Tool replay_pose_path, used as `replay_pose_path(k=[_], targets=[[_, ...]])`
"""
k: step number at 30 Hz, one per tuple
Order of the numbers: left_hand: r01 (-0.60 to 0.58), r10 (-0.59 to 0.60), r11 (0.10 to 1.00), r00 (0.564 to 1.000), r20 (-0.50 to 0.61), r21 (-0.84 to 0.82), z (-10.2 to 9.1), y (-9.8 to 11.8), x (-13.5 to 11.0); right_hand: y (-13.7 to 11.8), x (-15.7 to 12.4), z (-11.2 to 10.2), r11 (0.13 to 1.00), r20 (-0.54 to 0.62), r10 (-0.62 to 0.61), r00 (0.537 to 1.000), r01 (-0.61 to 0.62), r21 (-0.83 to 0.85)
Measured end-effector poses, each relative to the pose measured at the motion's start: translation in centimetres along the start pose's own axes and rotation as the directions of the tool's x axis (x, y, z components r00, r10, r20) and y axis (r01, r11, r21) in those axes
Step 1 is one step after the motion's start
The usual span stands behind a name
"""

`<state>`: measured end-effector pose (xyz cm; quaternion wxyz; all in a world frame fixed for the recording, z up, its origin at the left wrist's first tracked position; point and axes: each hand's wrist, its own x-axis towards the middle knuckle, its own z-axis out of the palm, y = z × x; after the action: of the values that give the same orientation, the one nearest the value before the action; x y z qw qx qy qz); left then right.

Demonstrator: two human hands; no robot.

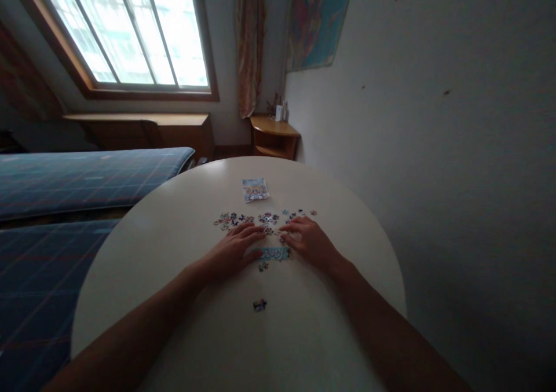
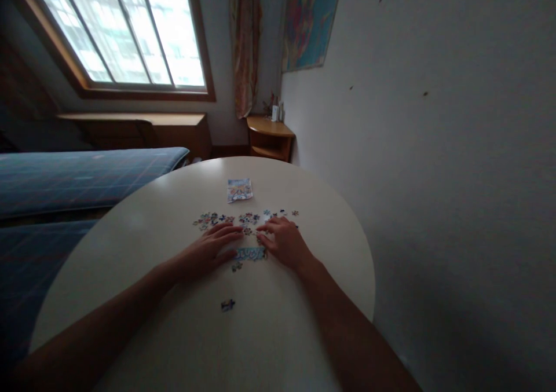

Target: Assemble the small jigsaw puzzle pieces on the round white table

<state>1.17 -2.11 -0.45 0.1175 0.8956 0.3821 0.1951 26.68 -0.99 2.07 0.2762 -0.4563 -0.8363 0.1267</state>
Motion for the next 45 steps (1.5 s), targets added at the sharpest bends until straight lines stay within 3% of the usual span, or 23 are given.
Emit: replay_pose_path(k=[5, 14, 20, 27, 37, 45], targets=[[-0.032, 0.032, 0.999, 0.999, 0.022, -0.006, 0.2, 0.6, 0.1, -0.1, 0.8, 1.2, 0.990, 0.013, 0.023, 1.000, -0.021, -0.142], [-0.034, 0.035, 0.999, 0.999, 0.031, -0.021, 0.0, 0.6, 0.1, -1.0, 1.2, 0.8, 0.947, 0.044, 0.028, 0.999, -0.013, -0.320], [-0.027, 0.027, 1.000, 0.999, 0.044, -0.004, -0.1, 0.7, 0.2, 0.2, 1.6, 1.3, 0.961, -0.041, 0.145, 0.989, -0.150, -0.234], [-0.035, 0.036, 0.999, 0.999, 0.038, -0.007, 0.0, 0.4, 0.0, 1.9, 1.5, 1.0, 0.966, -0.120, 0.205, 0.971, -0.221, -0.135], [0.002, -0.007, 0.998, 0.997, 0.076, 0.062, -0.3, 0.3, -0.2, 2.8, 0.2, -0.8, 0.932, -0.011, 0.334, 0.943, -0.332, -0.143], [-0.005, 0.002, 0.999, 0.998, 0.066, 0.045, -0.5, 0.0, -0.4, 4.6, -0.3, -1.4, 0.909, -0.039, 0.388, 0.921, -0.389, -0.151]])
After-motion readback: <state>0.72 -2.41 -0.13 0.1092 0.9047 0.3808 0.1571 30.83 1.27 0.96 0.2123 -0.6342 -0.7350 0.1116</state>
